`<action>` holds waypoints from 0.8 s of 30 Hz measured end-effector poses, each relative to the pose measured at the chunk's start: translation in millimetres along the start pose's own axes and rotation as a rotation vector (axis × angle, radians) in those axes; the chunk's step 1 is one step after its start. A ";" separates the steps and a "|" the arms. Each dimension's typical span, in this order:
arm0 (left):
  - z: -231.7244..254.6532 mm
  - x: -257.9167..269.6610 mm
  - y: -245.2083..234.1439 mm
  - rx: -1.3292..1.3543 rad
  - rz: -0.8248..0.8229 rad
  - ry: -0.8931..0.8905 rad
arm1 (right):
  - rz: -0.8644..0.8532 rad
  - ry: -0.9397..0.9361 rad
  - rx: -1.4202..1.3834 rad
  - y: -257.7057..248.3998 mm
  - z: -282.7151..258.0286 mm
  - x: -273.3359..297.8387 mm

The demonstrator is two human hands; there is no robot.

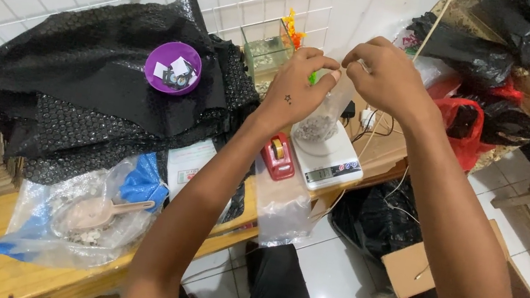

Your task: Scooping small items into a plastic bag and weighing them on a digital scale for packaging.

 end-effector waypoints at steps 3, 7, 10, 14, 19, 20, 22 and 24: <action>1.0 1.2 -0.3 -0.007 -0.007 -0.014 | 0.007 -0.010 0.003 0.3 1.4 -0.6; -0.2 1.6 1.2 0.002 -0.014 -0.017 | 0.013 -0.015 0.005 0.5 3.3 -0.5; -0.3 1.1 2.4 0.017 -0.019 -0.009 | 0.018 -0.028 0.014 -0.3 3.1 -0.5; -0.4 0.3 4.0 0.015 -0.013 0.015 | 0.001 -0.037 0.000 -1.2 -2.3 1.6; 0.3 -1.0 5.3 0.051 -0.012 0.014 | -0.002 -0.058 -0.005 2.4 -0.2 0.5; 0.3 -1.2 6.0 0.048 -0.016 0.015 | -0.005 -0.068 0.002 4.2 1.6 -0.4; 1.5 -0.7 5.5 0.045 -0.018 0.015 | -0.007 -0.079 0.009 5.6 1.3 -0.7; 1.8 0.0 4.9 0.031 -0.025 -0.010 | -0.027 -0.049 0.011 6.0 1.1 0.5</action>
Point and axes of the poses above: each hand's wrist, its own x-axis away from the middle knuckle, its own y-axis out of the palm, z = x × y, the point moved 9 cm from there along -x, towards the middle knuckle, and after that the axes turned 2 degrees about -x, right-handed, at the moved point
